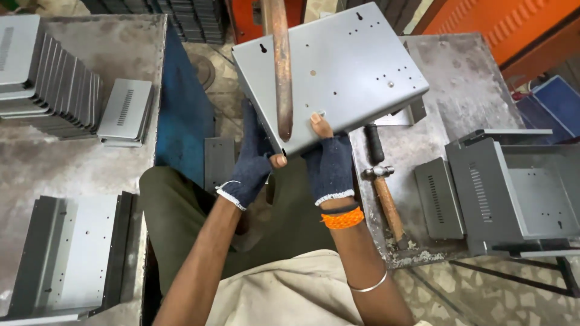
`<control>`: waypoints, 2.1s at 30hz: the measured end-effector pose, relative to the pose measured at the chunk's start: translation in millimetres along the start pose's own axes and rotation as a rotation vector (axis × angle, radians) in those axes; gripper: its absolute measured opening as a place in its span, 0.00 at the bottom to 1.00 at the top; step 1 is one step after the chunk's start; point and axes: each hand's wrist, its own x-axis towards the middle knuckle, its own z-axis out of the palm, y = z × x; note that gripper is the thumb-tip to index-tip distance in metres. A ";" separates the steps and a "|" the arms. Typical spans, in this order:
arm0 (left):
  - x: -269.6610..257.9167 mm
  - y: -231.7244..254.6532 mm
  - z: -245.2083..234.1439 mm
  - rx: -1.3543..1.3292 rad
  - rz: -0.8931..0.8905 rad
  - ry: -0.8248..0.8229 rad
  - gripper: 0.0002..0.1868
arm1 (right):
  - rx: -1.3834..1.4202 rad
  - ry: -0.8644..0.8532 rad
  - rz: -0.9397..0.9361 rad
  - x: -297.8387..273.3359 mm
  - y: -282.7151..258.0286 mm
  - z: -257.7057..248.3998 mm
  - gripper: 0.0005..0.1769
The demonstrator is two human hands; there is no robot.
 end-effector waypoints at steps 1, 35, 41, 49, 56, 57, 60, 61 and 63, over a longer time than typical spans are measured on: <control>-1.1 2.3 -0.6 0.016 -0.021 -0.019 0.75 | -0.027 -0.009 -0.024 -7.5 -2.3 4.0 0.24; 7.8 -2.2 -1.4 -0.003 -0.048 -0.054 0.80 | -0.048 0.034 -0.045 -8.6 -0.3 4.3 0.19; -15.8 -53.0 -49.1 0.540 0.105 0.237 0.40 | -0.154 -0.191 -0.137 2.5 3.6 -59.5 0.20; -28.4 83.1 9.5 0.505 0.070 0.158 0.26 | -0.290 0.002 -0.014 37.3 -22.4 -78.0 0.42; -21.1 82.4 37.9 0.437 0.178 -0.028 0.19 | -0.866 -0.160 -0.195 41.8 -69.7 -78.1 0.20; -17.7 75.9 39.2 0.432 0.178 -0.021 0.19 | -0.874 -0.161 -0.193 45.8 -68.9 -81.2 0.20; -11.0 60.0 46.8 0.328 0.233 0.036 0.17 | -0.762 -0.124 -0.231 58.2 -70.0 -94.7 0.18; -11.0 59.7 49.2 0.361 0.253 0.072 0.16 | -0.732 -0.123 -0.208 63.7 -69.1 -99.4 0.19; -9.9 60.9 53.9 0.395 0.266 0.117 0.16 | -0.708 -0.121 -0.176 73.9 -68.9 -106.5 0.19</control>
